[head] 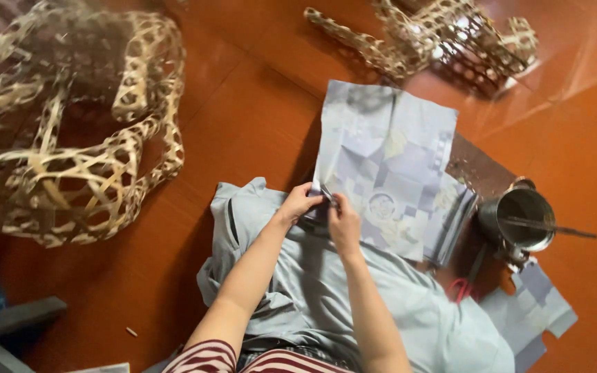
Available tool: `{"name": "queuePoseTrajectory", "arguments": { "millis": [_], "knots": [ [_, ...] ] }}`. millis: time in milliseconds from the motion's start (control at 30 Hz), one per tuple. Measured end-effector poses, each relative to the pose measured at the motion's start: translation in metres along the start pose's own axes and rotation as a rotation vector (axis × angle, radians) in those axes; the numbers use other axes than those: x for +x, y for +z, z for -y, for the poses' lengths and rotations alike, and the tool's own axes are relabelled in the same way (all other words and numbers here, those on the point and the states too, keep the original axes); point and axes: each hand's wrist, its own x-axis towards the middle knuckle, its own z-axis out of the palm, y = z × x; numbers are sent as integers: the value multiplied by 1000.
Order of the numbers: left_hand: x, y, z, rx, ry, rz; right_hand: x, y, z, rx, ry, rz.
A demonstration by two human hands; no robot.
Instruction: Cutting and folding patterned paper into specific shapes using scissors.
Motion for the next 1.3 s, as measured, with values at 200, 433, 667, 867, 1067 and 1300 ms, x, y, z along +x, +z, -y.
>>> {"name": "queuePoseTrajectory", "arguments": {
  "millis": [200,433,667,867,1067,1300],
  "knots": [
    [19,-12,24,70,44,-101,29,-28,-113,584,229,-244],
    [7,-5,2,217,-72,-287,38,-84,-272,1185,316,-492],
    [11,-14,14,451,108,-495,3,-99,-354,1289,667,-585],
    [13,-15,10,525,66,-571,-20,-95,-344,1388,758,-587],
    [14,-19,11,535,46,-580,-17,-91,-315,1406,725,-563],
    [2,-15,1,537,-59,-523,-23,-88,-300,1480,555,-396]
  ]
}}
